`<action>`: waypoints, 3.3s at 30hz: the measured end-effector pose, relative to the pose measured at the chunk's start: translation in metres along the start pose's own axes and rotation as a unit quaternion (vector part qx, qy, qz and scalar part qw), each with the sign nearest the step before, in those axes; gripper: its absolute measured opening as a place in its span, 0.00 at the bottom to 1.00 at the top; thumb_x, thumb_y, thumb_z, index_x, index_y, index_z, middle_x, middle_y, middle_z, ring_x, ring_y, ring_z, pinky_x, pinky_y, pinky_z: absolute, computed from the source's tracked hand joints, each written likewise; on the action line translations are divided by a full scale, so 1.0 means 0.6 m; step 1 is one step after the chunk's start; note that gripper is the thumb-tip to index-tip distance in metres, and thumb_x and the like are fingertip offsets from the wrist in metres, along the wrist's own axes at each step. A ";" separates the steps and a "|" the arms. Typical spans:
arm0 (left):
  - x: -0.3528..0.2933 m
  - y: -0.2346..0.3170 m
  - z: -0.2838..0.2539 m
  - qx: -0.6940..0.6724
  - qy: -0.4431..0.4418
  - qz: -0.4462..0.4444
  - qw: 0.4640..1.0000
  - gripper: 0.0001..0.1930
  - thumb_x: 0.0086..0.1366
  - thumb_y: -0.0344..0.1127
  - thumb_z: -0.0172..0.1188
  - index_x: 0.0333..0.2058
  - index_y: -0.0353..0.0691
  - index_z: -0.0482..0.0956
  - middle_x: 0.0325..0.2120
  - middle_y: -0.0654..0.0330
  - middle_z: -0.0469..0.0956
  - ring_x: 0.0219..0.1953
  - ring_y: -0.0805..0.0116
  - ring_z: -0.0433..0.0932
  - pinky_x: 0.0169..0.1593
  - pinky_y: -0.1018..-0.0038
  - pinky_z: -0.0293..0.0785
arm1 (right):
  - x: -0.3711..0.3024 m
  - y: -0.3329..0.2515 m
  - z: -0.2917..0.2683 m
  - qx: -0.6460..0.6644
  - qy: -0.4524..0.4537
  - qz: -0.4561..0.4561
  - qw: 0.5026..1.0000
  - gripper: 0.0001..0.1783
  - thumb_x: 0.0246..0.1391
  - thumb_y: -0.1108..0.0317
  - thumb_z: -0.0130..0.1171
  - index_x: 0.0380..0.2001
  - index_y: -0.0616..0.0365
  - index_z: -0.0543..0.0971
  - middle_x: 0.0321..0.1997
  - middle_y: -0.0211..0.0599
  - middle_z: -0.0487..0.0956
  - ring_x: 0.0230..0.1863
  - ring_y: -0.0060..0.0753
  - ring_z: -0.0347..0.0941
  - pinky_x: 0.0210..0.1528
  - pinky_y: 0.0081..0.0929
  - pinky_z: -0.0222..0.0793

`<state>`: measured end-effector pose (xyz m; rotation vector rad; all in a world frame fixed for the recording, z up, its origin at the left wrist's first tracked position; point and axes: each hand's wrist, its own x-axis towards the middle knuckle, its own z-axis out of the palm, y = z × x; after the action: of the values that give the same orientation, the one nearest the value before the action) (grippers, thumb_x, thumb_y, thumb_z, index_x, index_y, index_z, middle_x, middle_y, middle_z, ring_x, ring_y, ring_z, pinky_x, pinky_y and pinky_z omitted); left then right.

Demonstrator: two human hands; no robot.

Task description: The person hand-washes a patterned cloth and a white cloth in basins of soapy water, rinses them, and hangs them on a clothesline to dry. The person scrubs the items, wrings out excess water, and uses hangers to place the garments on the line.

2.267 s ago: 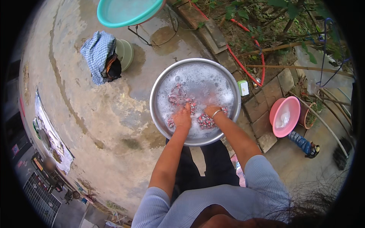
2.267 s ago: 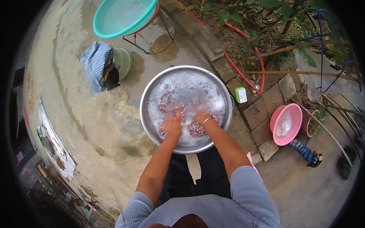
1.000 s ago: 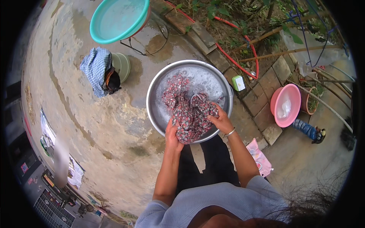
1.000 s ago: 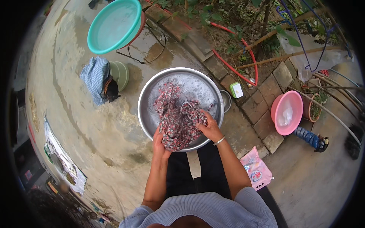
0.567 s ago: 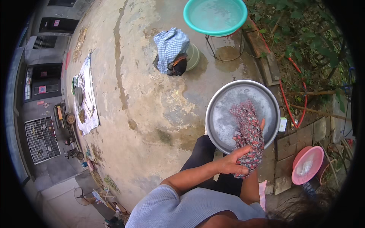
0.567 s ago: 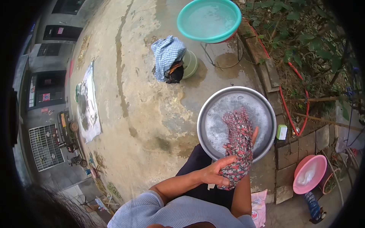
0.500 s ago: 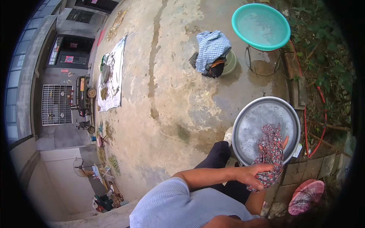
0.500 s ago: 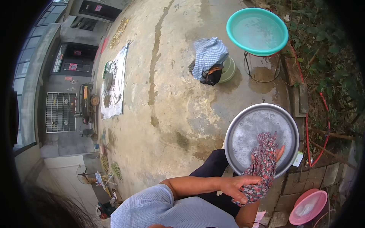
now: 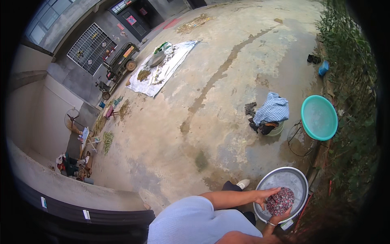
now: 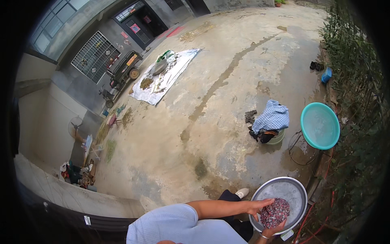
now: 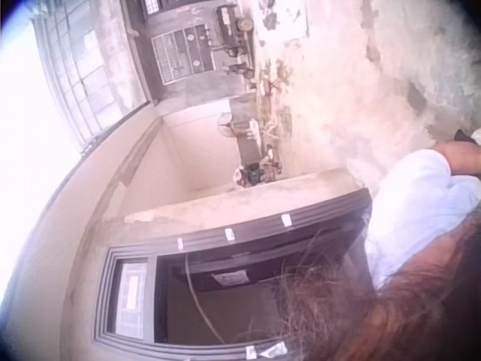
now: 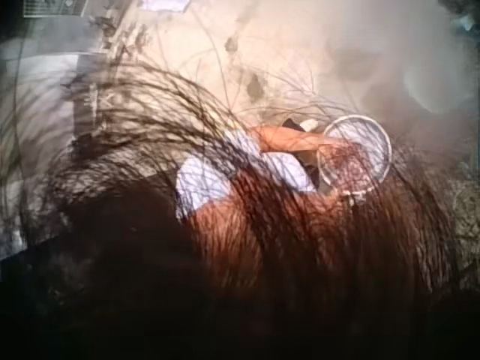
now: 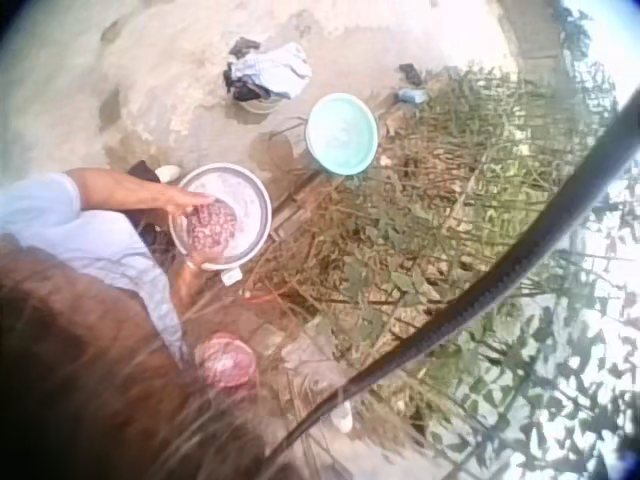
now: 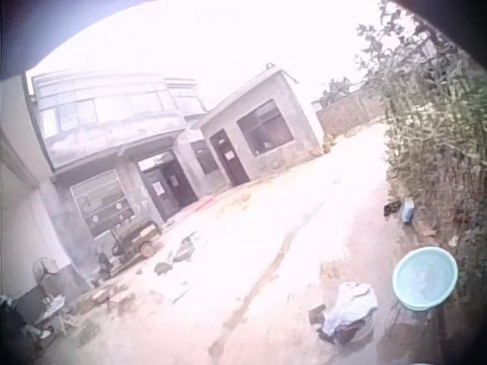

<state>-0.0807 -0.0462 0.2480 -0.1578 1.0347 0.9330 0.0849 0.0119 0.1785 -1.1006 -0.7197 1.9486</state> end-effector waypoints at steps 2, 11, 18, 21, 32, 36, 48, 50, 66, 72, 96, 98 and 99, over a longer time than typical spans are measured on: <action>-0.003 0.003 0.025 -0.048 -0.028 0.020 0.998 0.42 0.53 0.72 0.48 0.61 0.57 0.53 0.61 0.59 0.55 0.61 0.58 0.56 0.54 0.42 0.59 | -0.034 -0.026 0.043 -0.111 -0.011 -0.092 0.989 0.19 0.58 0.65 0.40 0.46 0.65 0.72 0.42 0.41 0.77 0.37 0.34 0.75 0.41 0.31 0.73; 0.007 -0.016 0.040 -0.189 -0.216 0.029 0.958 0.30 0.56 0.64 0.54 0.46 0.46 0.75 0.44 0.61 0.78 0.44 0.64 0.77 0.53 0.62 0.69 | -0.069 -0.065 0.049 0.055 -0.060 0.053 0.995 0.20 0.58 0.65 0.47 0.53 0.60 0.68 0.49 0.39 0.74 0.44 0.38 0.74 0.47 0.32 0.73; -0.008 -0.012 0.072 -0.206 -0.178 0.041 0.961 0.21 0.62 0.49 0.51 0.46 0.39 0.74 0.42 0.54 0.78 0.43 0.59 0.78 0.52 0.59 0.70 | 0.003 -0.014 -0.044 0.150 -0.152 0.089 0.973 0.23 0.59 0.56 0.44 0.54 0.55 0.68 0.56 0.40 0.69 0.56 0.41 0.66 0.59 0.43 0.62; 0.019 -0.021 0.076 -0.234 -0.182 0.100 0.950 0.17 0.62 0.42 0.52 0.45 0.36 0.71 0.40 0.51 0.78 0.41 0.58 0.78 0.50 0.61 0.73 | -0.017 -0.070 -0.016 0.145 -0.107 0.099 0.979 0.24 0.59 0.59 0.43 0.56 0.58 0.66 0.56 0.39 0.69 0.55 0.40 0.67 0.59 0.38 0.64; 0.008 -0.007 0.112 -0.156 -0.136 0.189 0.960 0.15 0.62 0.40 0.50 0.46 0.40 0.71 0.38 0.59 0.77 0.40 0.65 0.78 0.49 0.66 0.73 | -0.054 -0.163 0.031 0.093 -0.108 0.081 0.986 0.22 0.59 0.64 0.45 0.57 0.51 0.65 0.55 0.38 0.71 0.52 0.37 0.70 0.56 0.36 0.67; -0.012 0.010 0.100 -0.116 -0.237 0.089 0.961 0.19 0.64 0.45 0.48 0.50 0.42 0.68 0.43 0.59 0.76 0.44 0.65 0.76 0.51 0.66 0.72 | -0.027 -0.139 0.018 0.065 -0.115 0.021 0.991 0.23 0.59 0.62 0.43 0.57 0.56 0.64 0.54 0.39 0.71 0.52 0.39 0.70 0.55 0.38 0.67; -0.069 0.036 0.107 -0.132 -0.267 0.047 0.953 0.28 0.63 0.61 0.46 0.52 0.46 0.70 0.47 0.59 0.75 0.47 0.64 0.75 0.55 0.63 0.69 | -0.069 -0.198 0.103 -0.013 -0.070 -0.020 0.997 0.17 0.61 0.64 0.37 0.41 0.60 0.74 0.38 0.33 0.77 0.37 0.26 0.75 0.41 0.26 0.73; -0.048 0.030 0.113 -0.124 -0.255 0.042 0.958 0.28 0.63 0.60 0.46 0.52 0.46 0.71 0.47 0.59 0.75 0.47 0.64 0.76 0.55 0.63 0.70 | -0.064 -0.196 0.090 -0.094 -0.055 -0.089 0.990 0.17 0.62 0.63 0.38 0.40 0.60 0.74 0.38 0.31 0.77 0.37 0.24 0.74 0.41 0.26 0.73; -0.030 0.055 0.130 -0.130 -0.276 -0.002 0.952 0.28 0.66 0.55 0.35 0.55 0.42 0.66 0.50 0.50 0.71 0.50 0.51 0.72 0.53 0.53 0.70 | -0.207 -0.333 0.100 -0.217 -0.087 -0.155 0.960 0.49 0.41 0.65 0.65 0.64 0.50 0.50 0.64 0.48 0.55 0.57 0.39 0.64 0.47 0.33 0.72; -0.023 0.013 0.138 -0.045 -0.214 0.119 0.968 0.21 0.66 0.47 0.46 0.53 0.42 0.66 0.46 0.56 0.74 0.47 0.60 0.75 0.49 0.61 0.74 | -0.170 -0.264 0.169 -0.549 0.099 -0.376 0.740 0.49 0.29 0.47 0.70 0.59 0.43 0.63 0.66 0.54 0.51 0.62 0.59 0.54 0.60 0.42 0.55; -0.015 0.095 0.170 0.361 -0.136 0.322 0.864 0.15 0.63 0.40 0.50 0.37 0.32 0.76 0.30 0.60 0.76 0.33 0.74 0.72 0.38 0.75 0.69 | -0.077 -0.224 0.104 -0.180 0.070 -0.133 0.972 0.09 0.53 0.64 0.58 0.34 0.56 0.75 0.33 0.25 0.75 0.35 0.17 0.68 0.39 0.22 0.67; -0.013 0.110 0.174 0.425 -0.119 0.325 0.837 0.15 0.64 0.40 0.48 0.40 0.34 0.75 0.33 0.61 0.76 0.35 0.75 0.73 0.39 0.76 0.70 | -0.074 -0.220 0.107 -0.198 0.095 -0.155 0.963 0.11 0.53 0.63 0.58 0.37 0.56 0.75 0.38 0.26 0.74 0.40 0.17 0.67 0.43 0.22 0.66; -0.013 0.107 0.171 0.369 -0.136 0.314 0.864 0.16 0.65 0.41 0.48 0.43 0.34 0.74 0.37 0.60 0.75 0.37 0.74 0.73 0.42 0.76 0.71 | -0.078 -0.228 0.114 -0.199 0.070 -0.172 0.962 0.17 0.53 0.62 0.58 0.44 0.55 0.72 0.47 0.28 0.72 0.48 0.19 0.65 0.49 0.23 0.64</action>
<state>-0.0602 0.0421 0.3285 0.9839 1.1240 1.0254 0.0874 0.0405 0.3358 -1.2382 -1.1736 1.4513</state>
